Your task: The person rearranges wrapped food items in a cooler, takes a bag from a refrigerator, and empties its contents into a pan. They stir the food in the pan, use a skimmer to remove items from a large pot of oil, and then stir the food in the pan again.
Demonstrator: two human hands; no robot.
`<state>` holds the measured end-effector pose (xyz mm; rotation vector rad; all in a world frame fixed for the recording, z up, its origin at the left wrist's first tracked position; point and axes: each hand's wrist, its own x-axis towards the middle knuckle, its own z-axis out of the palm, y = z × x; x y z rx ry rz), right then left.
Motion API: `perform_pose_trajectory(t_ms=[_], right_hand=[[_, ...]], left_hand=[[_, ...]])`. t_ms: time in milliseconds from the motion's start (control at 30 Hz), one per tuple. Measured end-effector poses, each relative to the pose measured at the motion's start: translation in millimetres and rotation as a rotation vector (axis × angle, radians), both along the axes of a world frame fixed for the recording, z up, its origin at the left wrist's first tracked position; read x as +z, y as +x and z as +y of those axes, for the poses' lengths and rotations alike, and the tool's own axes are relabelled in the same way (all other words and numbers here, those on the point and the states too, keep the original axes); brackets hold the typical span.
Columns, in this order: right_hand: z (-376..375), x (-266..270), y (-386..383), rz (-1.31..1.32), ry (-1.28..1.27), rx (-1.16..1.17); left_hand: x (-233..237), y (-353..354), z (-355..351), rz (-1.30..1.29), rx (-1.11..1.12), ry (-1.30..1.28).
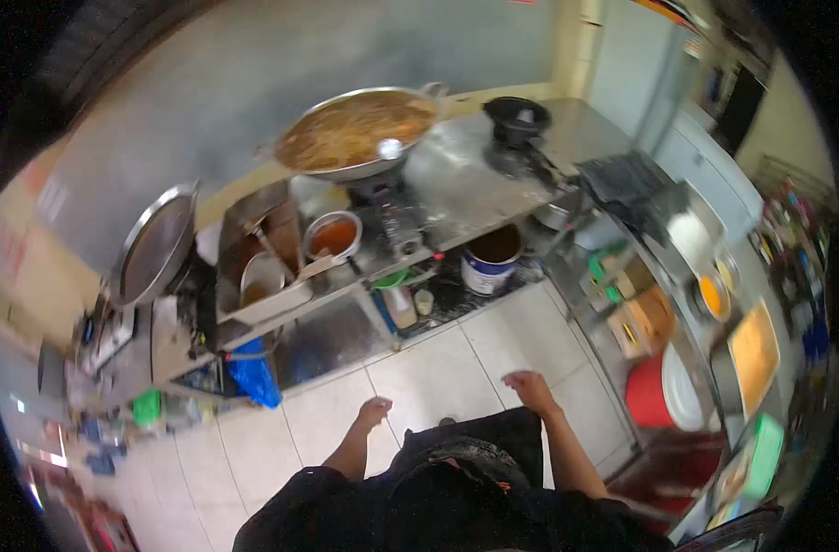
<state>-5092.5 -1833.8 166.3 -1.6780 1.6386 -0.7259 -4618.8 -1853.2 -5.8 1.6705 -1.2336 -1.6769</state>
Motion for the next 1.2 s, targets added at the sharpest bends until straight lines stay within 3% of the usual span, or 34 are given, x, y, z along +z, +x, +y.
perform_pose_trajectory(t_ms=[100, 167, 233, 267, 300, 400, 433, 467, 567, 667, 700, 767, 867, 933, 1033, 1067, 1100, 1133, 1200], right_hand=[[-102.4, 60.2, 41.4, -0.260, 0.126, 0.111], [-168.2, 81.3, 85.6, -0.587, 0.369, 0.135], [-230.3, 101.9, 138.5, -0.610, 0.375, 0.309], [-263.4, 105.4, 165.4, -0.568, 0.274, 0.434], [-281.0, 143.2, 195.0, -0.442, 0.133, 0.430], [-337.6, 180.8, 274.4, -0.173, -0.333, 0.577], [-355.8, 177.4, 299.8, -0.051, -0.382, 0.626], [-370.5, 176.3, 324.0, 0.072, -0.434, 0.669], [-389.2, 206.4, 380.2, 0.227, 0.310, 0.914], [-413.3, 155.1, 423.9, 0.003, 0.849, 1.011], [-411.8, 147.9, 430.4, -0.137, 0.859, 0.935], [-433.2, 133.7, 450.0, 0.087, 0.678, 1.162], [-431.4, 193.8, 427.6, 0.126, 0.469, 1.308], [-425.7, 234.9, 415.5, 0.342, 0.170, 1.146], [-392.0, 297.6, 406.2, 0.391, -0.185, 1.059], [-393.9, 300.9, 405.6, 0.596, -0.269, 0.991], [-402.6, 285.6, 400.2, 0.634, -0.481, 1.018], [-390.6, 282.7, 407.1, 0.770, -0.445, 0.815], [-387.9, 258.8, 405.9, 0.945, -0.464, 0.797]], left_hand=[[44.6, -12.3, -10.6, -0.047, 0.145, -0.057], [48.2, -8.6, 2.8, -0.028, 0.294, -0.082], [49.5, -3.1, 42.9, 0.022, 0.498, -0.086], [9.8, 13.0, 68.8, 0.239, 0.673, -0.010], [38.5, -3.4, 92.8, -0.081, 0.756, 0.102], [8.2, -22.2, 203.5, -0.137, 1.129, 0.233], [-17.7, -24.8, 251.6, -0.073, 1.111, 0.169], [-22.2, -49.1, 281.0, -0.119, 1.207, 0.359], [1.3, -122.3, 345.9, -0.073, 1.423, 0.730], [16.1, -172.1, 349.8, 0.068, 1.495, 0.776], [13.8, -179.6, 338.9, 0.115, 1.496, 0.767], [5.6, -181.3, 328.8, 0.184, 1.489, 0.730], [-8.7, -170.6, 319.0, 0.264, 1.490, 0.661], [-24.1, -154.1, 313.5, 0.321, 1.547, 0.627], [-41.8, -101.0, 302.5, 0.390, 1.652, 0.597], [-47.5, -71.3, 295.3, 0.397, 1.683, 0.573], [-49.2, -37.7, 292.7, 0.378, 1.720, 0.536], [-50.5, -5.7, 290.2, 0.341, 1.760, 0.490], [-42.1, 61.5, 289.7, 0.207, 1.800, 0.365]])
